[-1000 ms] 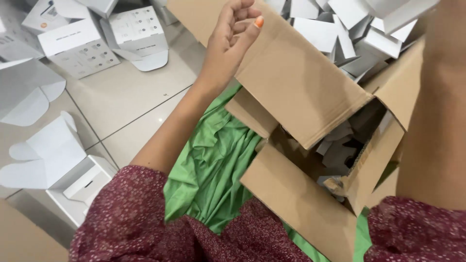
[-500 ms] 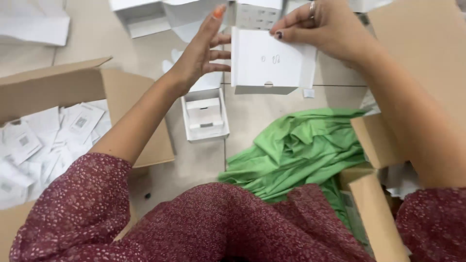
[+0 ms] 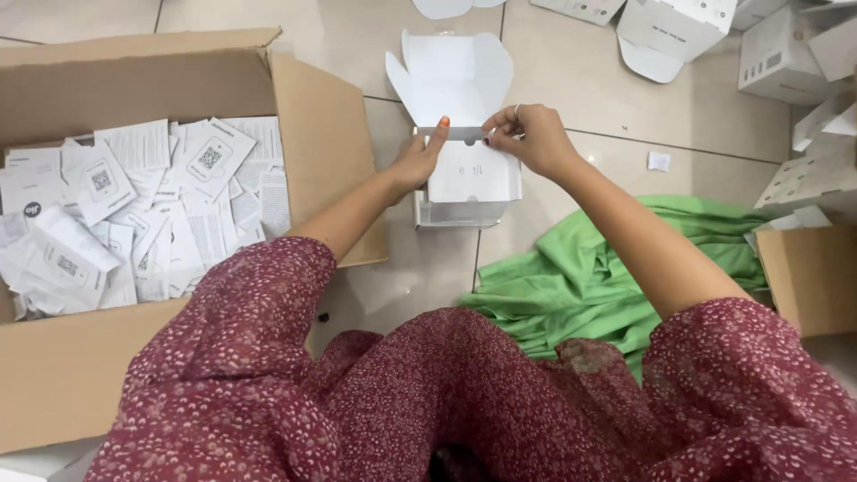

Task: The person packs and organizes small electronic device boxes and manuals.

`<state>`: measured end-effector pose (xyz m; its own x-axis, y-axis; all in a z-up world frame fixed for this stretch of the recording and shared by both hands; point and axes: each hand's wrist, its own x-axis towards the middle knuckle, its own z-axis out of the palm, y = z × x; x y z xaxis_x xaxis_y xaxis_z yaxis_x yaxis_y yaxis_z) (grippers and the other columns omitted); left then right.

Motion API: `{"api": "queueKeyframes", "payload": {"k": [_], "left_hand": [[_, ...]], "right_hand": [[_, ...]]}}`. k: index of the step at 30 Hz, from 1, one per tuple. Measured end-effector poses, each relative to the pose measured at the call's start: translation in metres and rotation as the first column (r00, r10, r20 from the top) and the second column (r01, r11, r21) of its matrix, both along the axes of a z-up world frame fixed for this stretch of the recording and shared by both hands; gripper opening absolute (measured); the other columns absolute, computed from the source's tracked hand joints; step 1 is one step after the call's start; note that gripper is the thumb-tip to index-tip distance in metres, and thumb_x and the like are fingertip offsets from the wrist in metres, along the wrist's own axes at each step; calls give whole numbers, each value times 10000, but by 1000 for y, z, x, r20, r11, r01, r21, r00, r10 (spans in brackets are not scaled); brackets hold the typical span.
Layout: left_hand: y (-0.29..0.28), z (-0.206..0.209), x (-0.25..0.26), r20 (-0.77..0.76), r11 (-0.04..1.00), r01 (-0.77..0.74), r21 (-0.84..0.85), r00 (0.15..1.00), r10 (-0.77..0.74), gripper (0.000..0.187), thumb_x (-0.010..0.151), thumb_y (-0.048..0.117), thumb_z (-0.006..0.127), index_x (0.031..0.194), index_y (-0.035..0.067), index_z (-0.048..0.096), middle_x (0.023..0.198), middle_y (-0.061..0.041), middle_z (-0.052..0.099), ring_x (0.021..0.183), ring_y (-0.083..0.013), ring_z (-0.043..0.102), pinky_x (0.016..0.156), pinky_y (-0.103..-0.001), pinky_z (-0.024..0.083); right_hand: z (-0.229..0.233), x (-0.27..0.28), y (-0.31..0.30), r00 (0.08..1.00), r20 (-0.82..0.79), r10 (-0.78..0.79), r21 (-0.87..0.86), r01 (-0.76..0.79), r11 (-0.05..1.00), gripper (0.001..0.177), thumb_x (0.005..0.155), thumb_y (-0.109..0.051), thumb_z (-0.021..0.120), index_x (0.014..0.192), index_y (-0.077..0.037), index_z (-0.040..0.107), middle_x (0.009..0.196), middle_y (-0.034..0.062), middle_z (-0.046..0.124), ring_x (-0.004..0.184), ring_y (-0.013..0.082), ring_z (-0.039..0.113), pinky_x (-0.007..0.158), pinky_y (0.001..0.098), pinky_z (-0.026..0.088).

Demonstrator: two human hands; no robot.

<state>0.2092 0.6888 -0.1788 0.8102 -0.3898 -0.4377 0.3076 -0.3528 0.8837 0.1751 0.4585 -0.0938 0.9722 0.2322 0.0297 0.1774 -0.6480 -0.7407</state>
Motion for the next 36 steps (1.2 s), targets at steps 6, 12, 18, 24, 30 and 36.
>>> {"api": "queueKeyframes", "payload": {"k": [6,12,18,24,30,36], "left_hand": [[-15,-52,1,200,987,-104,126,977,77,1033,927,853,321,1351,-71,506,1300,-281,597,1257,-372,597,1069,-448,469],[-8,-57,1,456,900,-210,381,890,14,780,945,724,278,1197,85,648,1388,-218,454,1298,-447,438,1051,-581,296],[14,-53,3,468,928,-184,324,884,13,667,1089,594,346,1157,2,646,1310,-253,507,1124,-410,563,1011,-459,449],[29,-13,6,720,979,-203,31,683,119,474,1052,420,564,927,-16,701,989,-211,658,905,-342,625,819,-447,494],[33,-3,17,669,964,-238,115,736,102,525,1077,380,550,791,-51,640,783,-242,617,746,-377,588,727,-491,442],[35,-40,33,580,970,-122,208,814,-22,610,1125,416,514,754,-58,616,801,-246,618,876,-387,588,818,-478,461]], "right_hand": [[-29,-1,2,997,-36,-70,29,71,997,176,875,-29,778,1046,3,754,828,28,739,749,100,682,734,270,567],[-42,7,3,995,-65,-73,-15,72,997,132,900,-15,758,1028,16,744,783,46,709,739,86,696,700,263,573],[-38,18,11,998,-67,1,49,3,999,107,903,-19,802,935,51,727,793,71,696,765,67,703,710,252,602],[0,29,18,978,-204,32,66,-18,998,135,904,-21,774,1038,-24,755,838,46,770,706,78,667,591,240,501],[10,40,20,964,-265,8,79,13,997,190,871,-19,788,1056,-39,754,807,47,756,690,69,665,581,229,493],[-13,36,28,964,-258,-62,-24,57,998,186,858,-58,817,1031,-58,747,780,35,741,676,83,666,563,261,512]]}}
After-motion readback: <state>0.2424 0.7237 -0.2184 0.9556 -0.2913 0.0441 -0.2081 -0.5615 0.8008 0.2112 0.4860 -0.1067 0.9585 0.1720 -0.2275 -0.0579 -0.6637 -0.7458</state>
